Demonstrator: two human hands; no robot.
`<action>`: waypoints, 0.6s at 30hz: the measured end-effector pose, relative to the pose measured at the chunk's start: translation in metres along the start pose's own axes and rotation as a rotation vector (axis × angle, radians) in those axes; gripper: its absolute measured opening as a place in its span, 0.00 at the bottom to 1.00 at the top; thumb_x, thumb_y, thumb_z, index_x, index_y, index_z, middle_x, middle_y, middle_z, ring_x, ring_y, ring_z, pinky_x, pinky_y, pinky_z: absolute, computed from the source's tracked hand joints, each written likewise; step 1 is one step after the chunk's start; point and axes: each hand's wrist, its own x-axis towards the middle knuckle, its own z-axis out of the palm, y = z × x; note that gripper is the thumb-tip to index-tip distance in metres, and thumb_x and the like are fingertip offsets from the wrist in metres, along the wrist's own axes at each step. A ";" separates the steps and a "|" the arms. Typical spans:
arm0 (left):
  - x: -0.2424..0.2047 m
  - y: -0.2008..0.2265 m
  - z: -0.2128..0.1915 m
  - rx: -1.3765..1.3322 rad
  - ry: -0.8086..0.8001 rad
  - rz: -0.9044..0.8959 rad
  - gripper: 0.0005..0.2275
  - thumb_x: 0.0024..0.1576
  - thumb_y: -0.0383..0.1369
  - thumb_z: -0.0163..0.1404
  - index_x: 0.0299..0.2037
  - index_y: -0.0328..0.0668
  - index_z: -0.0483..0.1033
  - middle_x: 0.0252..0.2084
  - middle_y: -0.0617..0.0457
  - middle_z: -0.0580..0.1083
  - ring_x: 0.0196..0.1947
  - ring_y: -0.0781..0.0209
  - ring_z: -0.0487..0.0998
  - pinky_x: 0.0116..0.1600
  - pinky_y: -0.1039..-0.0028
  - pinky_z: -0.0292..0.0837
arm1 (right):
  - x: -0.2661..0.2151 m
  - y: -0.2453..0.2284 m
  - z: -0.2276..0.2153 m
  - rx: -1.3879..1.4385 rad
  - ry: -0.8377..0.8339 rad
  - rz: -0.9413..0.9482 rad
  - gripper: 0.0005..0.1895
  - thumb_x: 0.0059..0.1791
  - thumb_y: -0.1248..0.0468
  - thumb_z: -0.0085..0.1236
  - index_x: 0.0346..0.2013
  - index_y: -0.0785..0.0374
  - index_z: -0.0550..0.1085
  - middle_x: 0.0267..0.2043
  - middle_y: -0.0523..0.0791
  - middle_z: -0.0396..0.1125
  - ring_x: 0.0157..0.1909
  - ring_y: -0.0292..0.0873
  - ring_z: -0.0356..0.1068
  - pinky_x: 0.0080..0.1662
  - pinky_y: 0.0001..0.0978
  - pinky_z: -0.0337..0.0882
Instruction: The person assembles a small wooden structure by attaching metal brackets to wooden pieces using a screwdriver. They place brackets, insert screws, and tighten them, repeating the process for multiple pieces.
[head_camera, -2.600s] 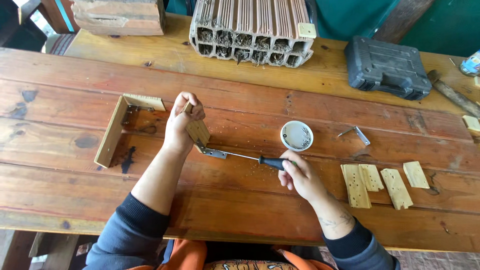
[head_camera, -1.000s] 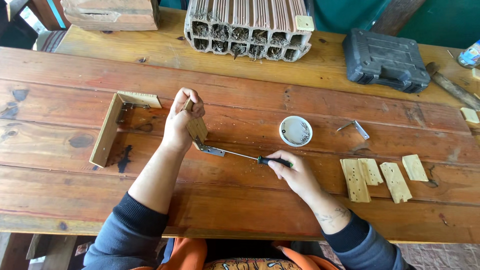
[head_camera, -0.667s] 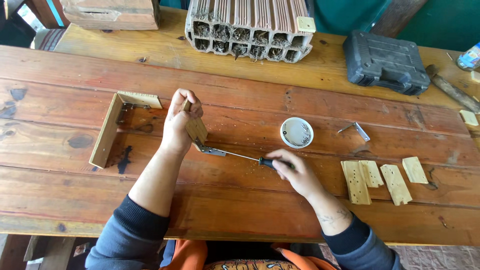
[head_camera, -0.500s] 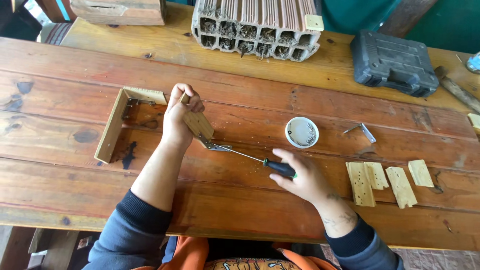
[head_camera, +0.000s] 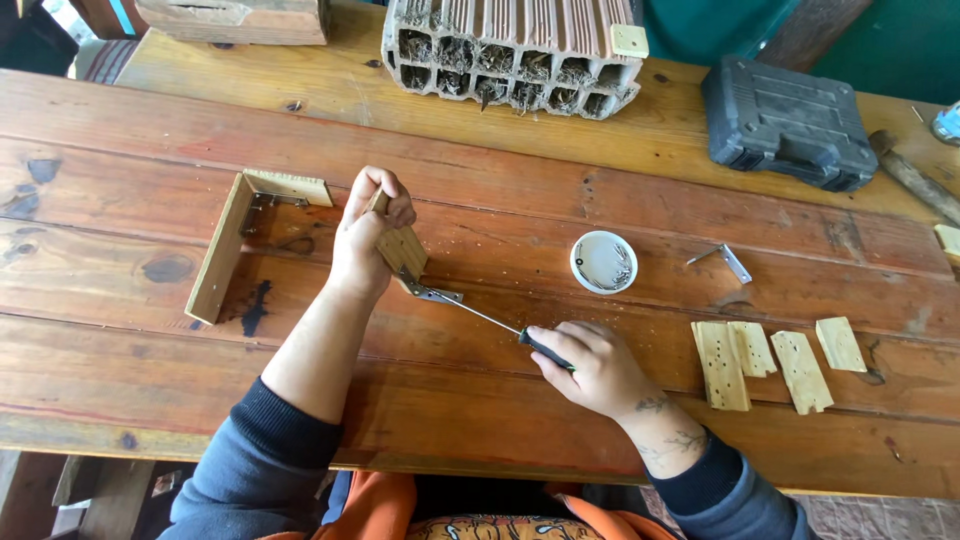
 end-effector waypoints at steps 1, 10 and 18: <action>0.000 0.001 0.000 0.000 0.000 0.000 0.14 0.50 0.23 0.42 0.47 0.45 0.62 0.34 0.59 0.54 0.35 0.69 0.54 0.45 0.74 0.57 | 0.005 -0.003 -0.005 0.000 -0.001 0.000 0.16 0.53 0.61 0.65 0.55 0.56 0.83 0.30 0.44 0.74 0.29 0.45 0.78 0.35 0.35 0.81; 0.004 -0.002 -0.011 -0.044 -0.015 -0.038 0.14 0.50 0.25 0.43 0.47 0.45 0.62 0.34 0.59 0.54 0.35 0.69 0.55 0.45 0.73 0.57 | 0.007 0.002 -0.016 0.227 -0.047 0.248 0.14 0.51 0.64 0.66 0.51 0.57 0.84 0.33 0.49 0.79 0.30 0.49 0.80 0.31 0.37 0.80; 0.004 -0.003 -0.006 -0.083 -0.077 -0.089 0.15 0.48 0.26 0.44 0.47 0.41 0.65 0.33 0.57 0.56 0.34 0.67 0.56 0.45 0.71 0.58 | 0.004 -0.001 -0.017 0.228 -0.006 0.291 0.12 0.50 0.64 0.65 0.49 0.57 0.85 0.36 0.50 0.81 0.32 0.50 0.81 0.32 0.38 0.80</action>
